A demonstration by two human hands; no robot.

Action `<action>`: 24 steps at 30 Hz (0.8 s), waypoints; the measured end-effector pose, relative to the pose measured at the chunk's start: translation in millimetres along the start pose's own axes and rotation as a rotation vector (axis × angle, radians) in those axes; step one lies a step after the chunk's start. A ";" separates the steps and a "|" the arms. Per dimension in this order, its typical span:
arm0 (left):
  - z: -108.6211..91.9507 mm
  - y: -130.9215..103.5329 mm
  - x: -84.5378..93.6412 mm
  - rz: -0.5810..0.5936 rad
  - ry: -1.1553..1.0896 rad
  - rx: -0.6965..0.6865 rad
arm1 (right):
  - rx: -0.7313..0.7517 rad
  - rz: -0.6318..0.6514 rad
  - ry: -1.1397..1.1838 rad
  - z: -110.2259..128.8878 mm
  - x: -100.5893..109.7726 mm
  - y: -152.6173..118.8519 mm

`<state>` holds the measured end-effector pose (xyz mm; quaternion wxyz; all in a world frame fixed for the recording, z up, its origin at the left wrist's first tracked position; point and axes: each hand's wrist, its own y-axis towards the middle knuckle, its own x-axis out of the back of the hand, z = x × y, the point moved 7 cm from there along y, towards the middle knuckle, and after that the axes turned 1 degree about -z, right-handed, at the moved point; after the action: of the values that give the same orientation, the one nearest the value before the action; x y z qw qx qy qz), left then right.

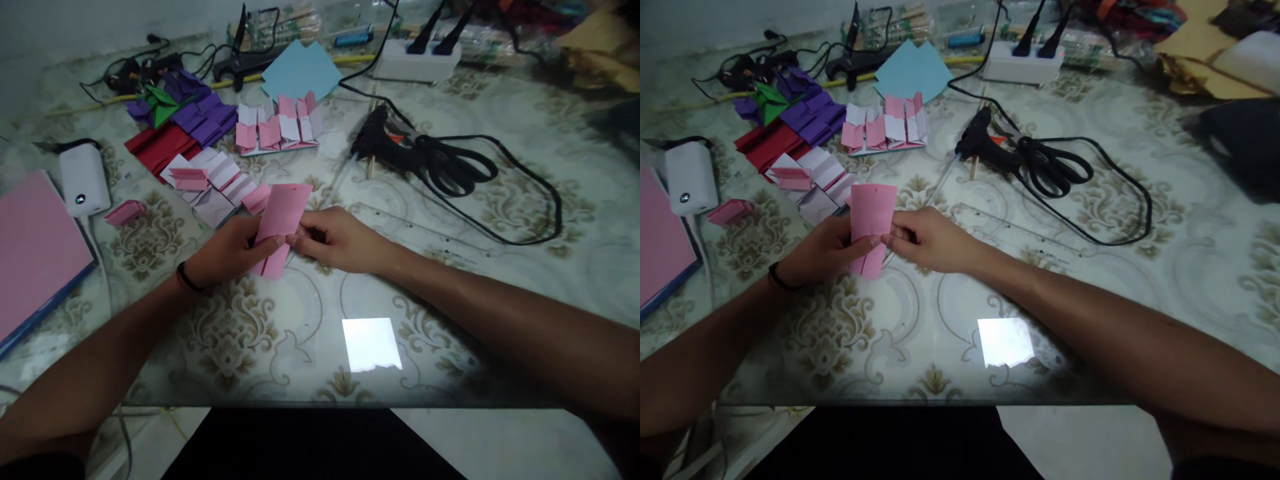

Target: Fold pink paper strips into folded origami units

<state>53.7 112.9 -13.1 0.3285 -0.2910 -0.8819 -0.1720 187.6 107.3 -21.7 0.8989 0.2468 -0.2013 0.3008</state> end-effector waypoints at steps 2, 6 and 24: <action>0.1 0.2 0.5 -0.011 0.004 -0.012 | -0.006 0.002 0.004 0.0 -0.1 0.1; -0.2 0.2 0.9 -0.021 0.023 -0.016 | 0.005 -0.001 -0.002 0.7 0.6 0.3; -2.6 0.4 1.7 -0.032 0.037 -0.053 | -0.006 0.008 0.008 -1.2 0.2 -0.6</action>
<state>54.2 112.6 -10.1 0.3343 -0.2820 -0.8754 -0.2059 188.4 107.6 -22.7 0.8993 0.2420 -0.1998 0.3045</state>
